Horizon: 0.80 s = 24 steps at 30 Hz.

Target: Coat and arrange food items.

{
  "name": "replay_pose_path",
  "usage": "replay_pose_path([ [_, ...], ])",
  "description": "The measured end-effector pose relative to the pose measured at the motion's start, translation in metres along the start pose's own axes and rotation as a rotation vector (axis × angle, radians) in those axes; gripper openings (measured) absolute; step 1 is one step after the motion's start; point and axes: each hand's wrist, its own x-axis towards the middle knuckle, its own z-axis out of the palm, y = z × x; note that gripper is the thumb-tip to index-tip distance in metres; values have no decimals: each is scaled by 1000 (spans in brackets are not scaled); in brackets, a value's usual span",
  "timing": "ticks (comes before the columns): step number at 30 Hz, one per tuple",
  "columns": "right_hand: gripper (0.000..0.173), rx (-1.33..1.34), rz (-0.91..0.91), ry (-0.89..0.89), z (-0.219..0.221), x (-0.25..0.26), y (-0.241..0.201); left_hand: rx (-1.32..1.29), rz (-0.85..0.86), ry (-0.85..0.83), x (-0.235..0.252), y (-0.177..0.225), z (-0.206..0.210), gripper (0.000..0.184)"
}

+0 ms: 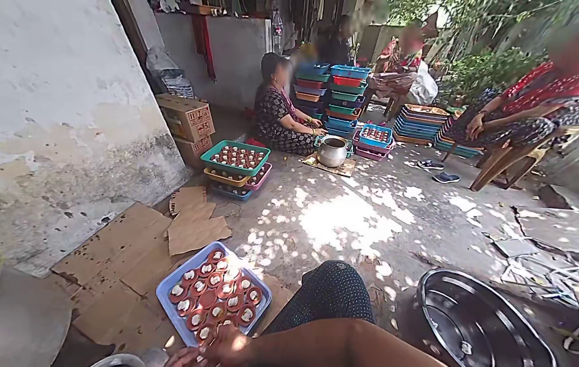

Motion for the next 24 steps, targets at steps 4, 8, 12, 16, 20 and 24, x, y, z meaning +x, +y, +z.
replay_pose_path([
  [4, 12, 46, -54, 14, -1, 10, 11, 4, 55, 89, -2, -24, 2, 20],
  [8, 12, -51, -78, 97, -2, 7, 6, 28, 33, 107, -1, -15, 7, 15],
  [12, 21, -23, -41, 12, 1, 8, 5, 99, -95, 35, -2, -6, -8, 18],
  [16, 35, -616, 38, -112, 0, 9, 9, 145, -81, 79, 14, -6, -61, 18],
  [20, 36, -1312, 122, -525, 1, 1, 18, 377, -289, 154, 23, -36, -134, 22],
  [24, 38, -1424, 97, -749, 12, -7, 24, 614, -521, 242, 18, -68, -150, 25],
])
